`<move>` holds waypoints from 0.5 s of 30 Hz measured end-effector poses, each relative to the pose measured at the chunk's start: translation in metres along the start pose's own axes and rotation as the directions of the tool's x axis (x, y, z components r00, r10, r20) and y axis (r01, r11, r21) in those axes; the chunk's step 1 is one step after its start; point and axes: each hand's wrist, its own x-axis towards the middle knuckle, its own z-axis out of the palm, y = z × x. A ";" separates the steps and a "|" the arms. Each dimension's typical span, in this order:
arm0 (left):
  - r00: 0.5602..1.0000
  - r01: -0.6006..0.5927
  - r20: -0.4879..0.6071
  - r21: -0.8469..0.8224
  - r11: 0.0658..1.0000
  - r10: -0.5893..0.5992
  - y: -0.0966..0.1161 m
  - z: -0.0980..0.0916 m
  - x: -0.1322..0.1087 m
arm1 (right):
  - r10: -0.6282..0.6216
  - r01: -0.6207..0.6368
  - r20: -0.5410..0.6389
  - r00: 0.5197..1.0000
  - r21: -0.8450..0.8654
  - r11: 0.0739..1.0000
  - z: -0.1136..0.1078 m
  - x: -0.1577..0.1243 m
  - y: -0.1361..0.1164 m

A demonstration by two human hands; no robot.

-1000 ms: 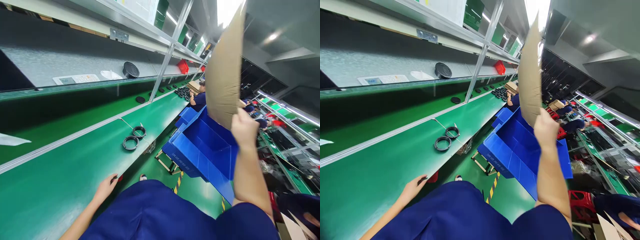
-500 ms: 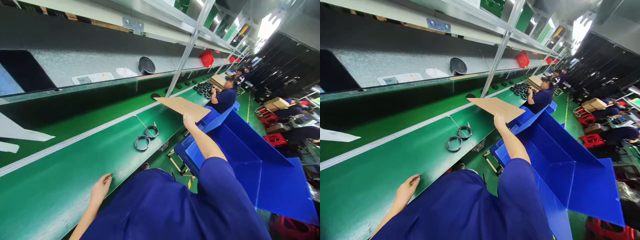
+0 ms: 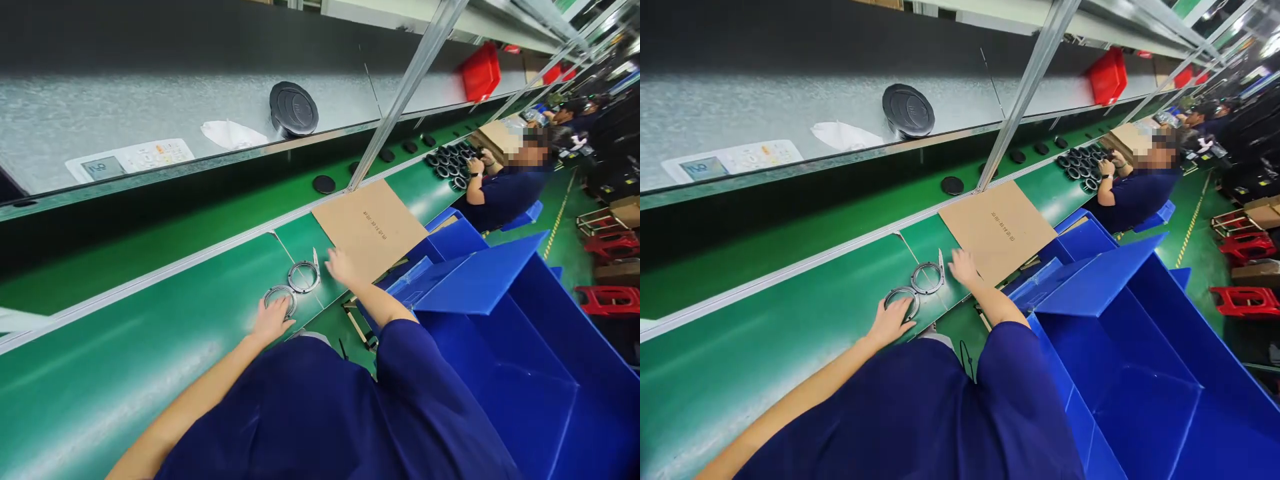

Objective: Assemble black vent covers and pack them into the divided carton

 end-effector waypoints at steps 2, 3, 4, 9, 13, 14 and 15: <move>0.998 0.028 0.058 0.073 0.997 -0.032 -0.009 0.001 0.002 | -0.122 0.121 0.032 0.992 0.030 0.992 0.004 0.024 -0.029; 0.995 0.058 0.075 0.094 0.994 -0.065 -0.017 0.001 -0.002 | -0.172 0.170 0.054 0.984 0.045 0.984 0.007 0.034 -0.043; 0.990 0.106 0.079 0.110 0.988 -0.116 -0.026 0.000 -0.009 | -0.218 0.214 0.074 0.973 0.060 0.975 0.009 0.043 -0.058; 0.906 0.403 0.064 0.172 0.899 -0.418 -0.077 -0.016 -0.052 | -0.436 0.419 0.110 0.893 0.149 0.896 0.014 0.067 -0.129; 0.823 0.548 0.045 0.194 0.814 -0.566 -0.107 -0.027 -0.082 | -0.520 0.484 0.064 0.852 0.282 0.828 -0.009 0.113 -0.152; 0.801 0.584 0.031 0.187 0.790 -0.598 -0.112 -0.029 -0.087 | -0.455 0.419 0.009 0.890 0.373 0.828 -0.021 0.135 -0.145; 0.779 0.616 0.016 0.173 0.769 -0.627 -0.116 -0.032 -0.090 | -0.342 0.325 -0.052 0.938 0.474 0.819 -0.035 0.162 -0.132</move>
